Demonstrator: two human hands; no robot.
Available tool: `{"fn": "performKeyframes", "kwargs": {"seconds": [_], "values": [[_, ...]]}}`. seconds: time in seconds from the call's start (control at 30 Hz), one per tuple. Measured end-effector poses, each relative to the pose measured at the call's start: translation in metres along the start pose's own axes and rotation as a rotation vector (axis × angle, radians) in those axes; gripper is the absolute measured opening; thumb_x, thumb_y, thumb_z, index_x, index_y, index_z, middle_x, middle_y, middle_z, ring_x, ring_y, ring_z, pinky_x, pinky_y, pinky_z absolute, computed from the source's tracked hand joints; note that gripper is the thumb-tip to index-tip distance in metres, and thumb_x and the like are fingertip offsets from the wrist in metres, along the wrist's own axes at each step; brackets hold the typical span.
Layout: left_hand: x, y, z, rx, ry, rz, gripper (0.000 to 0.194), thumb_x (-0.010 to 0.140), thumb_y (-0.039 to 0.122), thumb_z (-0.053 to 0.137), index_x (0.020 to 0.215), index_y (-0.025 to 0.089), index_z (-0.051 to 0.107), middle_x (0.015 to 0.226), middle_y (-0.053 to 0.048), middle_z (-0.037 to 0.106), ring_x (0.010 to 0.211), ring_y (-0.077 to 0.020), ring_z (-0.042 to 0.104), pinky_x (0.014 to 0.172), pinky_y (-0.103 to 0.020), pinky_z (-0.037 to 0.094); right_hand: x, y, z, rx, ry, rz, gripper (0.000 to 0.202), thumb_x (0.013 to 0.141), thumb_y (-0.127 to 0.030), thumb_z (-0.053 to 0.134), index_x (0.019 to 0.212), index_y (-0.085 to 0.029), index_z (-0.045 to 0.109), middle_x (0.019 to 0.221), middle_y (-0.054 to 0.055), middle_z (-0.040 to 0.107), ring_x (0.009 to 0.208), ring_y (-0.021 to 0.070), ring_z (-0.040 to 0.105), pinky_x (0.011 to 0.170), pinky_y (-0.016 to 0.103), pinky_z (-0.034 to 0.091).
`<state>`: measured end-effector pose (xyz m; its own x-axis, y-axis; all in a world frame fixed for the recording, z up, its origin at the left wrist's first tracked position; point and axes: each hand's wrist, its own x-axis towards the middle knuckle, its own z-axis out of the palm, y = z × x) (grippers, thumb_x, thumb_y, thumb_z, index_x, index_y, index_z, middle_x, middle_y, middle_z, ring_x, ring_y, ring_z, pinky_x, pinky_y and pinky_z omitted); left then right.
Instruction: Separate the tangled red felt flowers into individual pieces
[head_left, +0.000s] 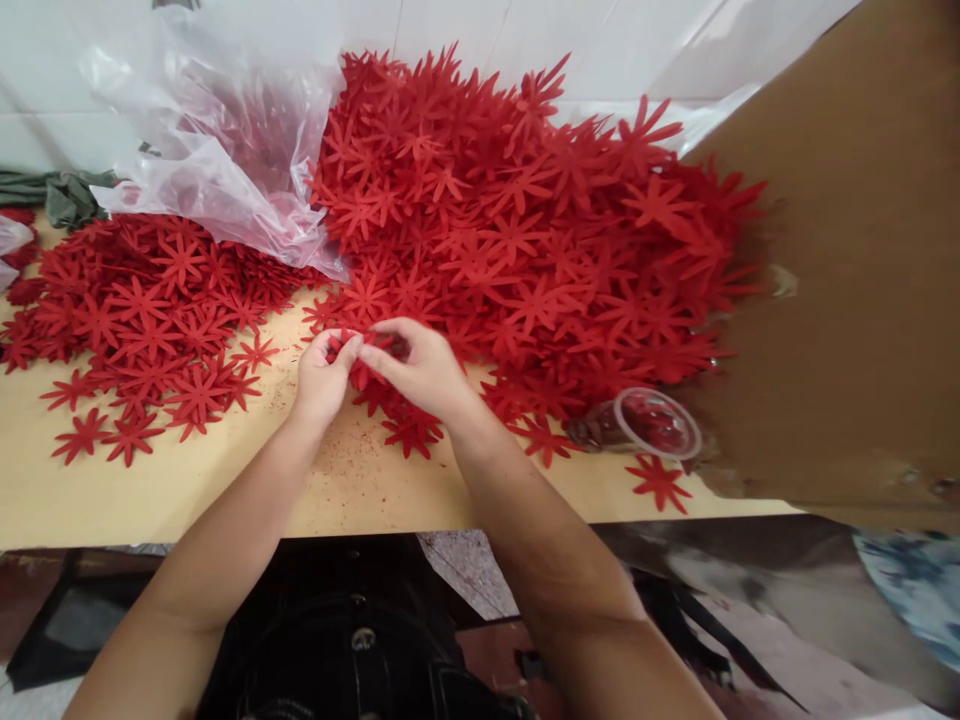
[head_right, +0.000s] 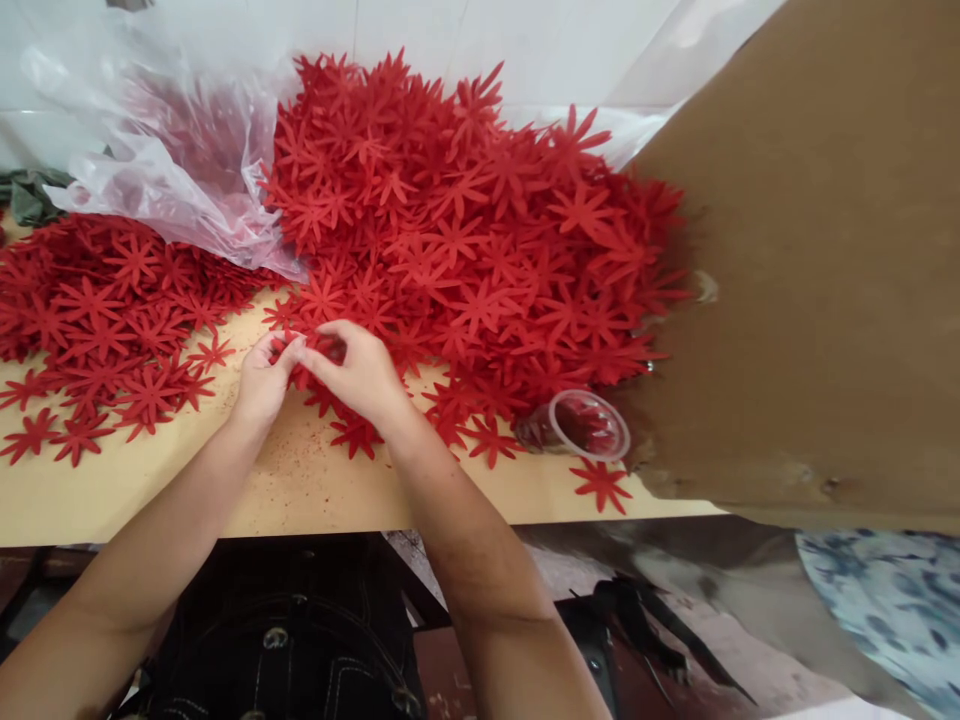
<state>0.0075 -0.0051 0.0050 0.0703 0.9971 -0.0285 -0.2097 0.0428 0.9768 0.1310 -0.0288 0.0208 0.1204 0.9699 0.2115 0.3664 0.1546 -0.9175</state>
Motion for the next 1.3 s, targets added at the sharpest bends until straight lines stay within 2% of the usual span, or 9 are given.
{"fn": "performKeyframes", "kwargs": {"seconds": [0.07,0.17,0.33,0.53,0.7,0.83,0.93,1.0,1.3], "values": [[0.0,-0.001,0.0,0.0,-0.005,0.019,0.015,0.071,0.03,0.063,0.07,0.016,0.056,0.066,0.003,0.055,0.063,-0.0069,0.05,0.067,-0.022,0.043,-0.004,-0.003,0.006,-0.005,-0.044,0.002,0.019,0.071,-0.035,0.063,0.077,-0.017,0.058,0.072,0.001,0.061,0.064,0.0118,0.054,0.063,0.027,0.044],[-0.002,-0.002,0.0,-0.052,-0.056,0.01,0.021,0.07,0.033,0.065,0.082,0.017,0.058,0.078,0.001,0.062,0.073,-0.0083,0.056,0.075,-0.023,0.045,-0.002,0.0,0.01,-0.001,0.058,0.007,0.015,0.073,-0.03,0.059,0.068,-0.017,0.054,0.061,-0.002,0.054,0.055,0.0088,0.045,0.055,0.024,0.036],[-0.005,-0.002,0.002,-0.033,-0.144,-0.012,0.029,0.061,0.021,0.071,0.087,0.018,0.058,0.084,0.0,0.065,0.077,-0.0095,0.059,0.08,-0.027,0.047,0.0,0.005,0.007,0.029,0.129,0.005,0.041,0.082,-0.05,0.046,0.055,-0.019,0.04,0.049,-0.005,0.032,0.049,0.0072,0.03,0.049,0.025,0.025],[-0.003,-0.005,0.001,-0.073,-0.051,-0.06,0.023,0.061,0.021,0.071,0.079,0.016,0.059,0.076,0.001,0.065,0.07,-0.0084,0.059,0.079,-0.026,0.047,0.009,0.013,0.0,0.084,0.254,-0.051,0.047,0.077,-0.062,0.047,0.056,-0.021,0.035,0.052,-0.005,0.031,0.05,0.0081,0.031,0.05,0.025,0.029],[-0.001,-0.005,0.002,-0.116,0.034,-0.079,0.021,0.06,0.02,0.071,0.074,0.016,0.056,0.069,0.004,0.063,0.064,-0.007,0.057,0.075,-0.024,0.047,0.028,0.028,-0.014,0.133,0.369,-0.017,0.052,0.064,-0.062,0.061,0.093,-0.019,0.053,0.087,0.006,0.058,0.076,0.0166,0.057,0.07,0.034,0.048],[-0.001,-0.002,0.003,-0.126,0.032,-0.09,0.018,0.062,0.019,0.07,0.075,0.016,0.057,0.069,0.004,0.063,0.064,-0.0069,0.057,0.073,-0.024,0.047,0.017,0.017,-0.016,-0.071,0.31,-0.078,0.05,0.063,-0.051,0.068,0.099,-0.017,0.06,0.11,0.012,0.057,0.104,0.0232,0.054,0.089,0.042,0.045],[-0.002,-0.001,0.003,-0.124,0.013,-0.086,0.014,0.063,0.019,0.069,0.072,0.015,0.058,0.068,0.004,0.063,0.063,-0.0062,0.057,0.072,-0.023,0.046,0.005,0.005,-0.006,0.046,0.032,-0.033,0.032,0.066,-0.042,0.067,0.085,-0.017,0.062,0.086,0.006,0.063,0.08,0.0179,0.059,0.076,0.036,0.049],[-0.002,-0.002,0.003,-0.143,0.014,-0.092,0.014,0.063,0.019,0.069,0.07,0.015,0.058,0.066,0.004,0.063,0.062,-0.0057,0.056,0.07,-0.022,0.046,0.003,0.002,0.002,0.145,-0.02,0.007,0.021,0.066,-0.033,0.067,0.075,-0.017,0.058,0.073,0.002,0.061,0.066,0.0138,0.057,0.066,0.031,0.048],[-0.003,-0.001,0.004,-0.103,0.003,-0.105,0.012,0.064,0.016,0.067,0.074,0.015,0.062,0.072,0.002,0.066,0.067,-0.0063,0.059,0.076,-0.023,0.046,0.016,0.008,-0.009,0.215,0.279,0.064,0.031,0.084,-0.03,0.047,0.054,-0.021,0.04,0.045,-0.005,0.042,0.042,0.0089,0.039,0.047,0.025,0.034]]}}
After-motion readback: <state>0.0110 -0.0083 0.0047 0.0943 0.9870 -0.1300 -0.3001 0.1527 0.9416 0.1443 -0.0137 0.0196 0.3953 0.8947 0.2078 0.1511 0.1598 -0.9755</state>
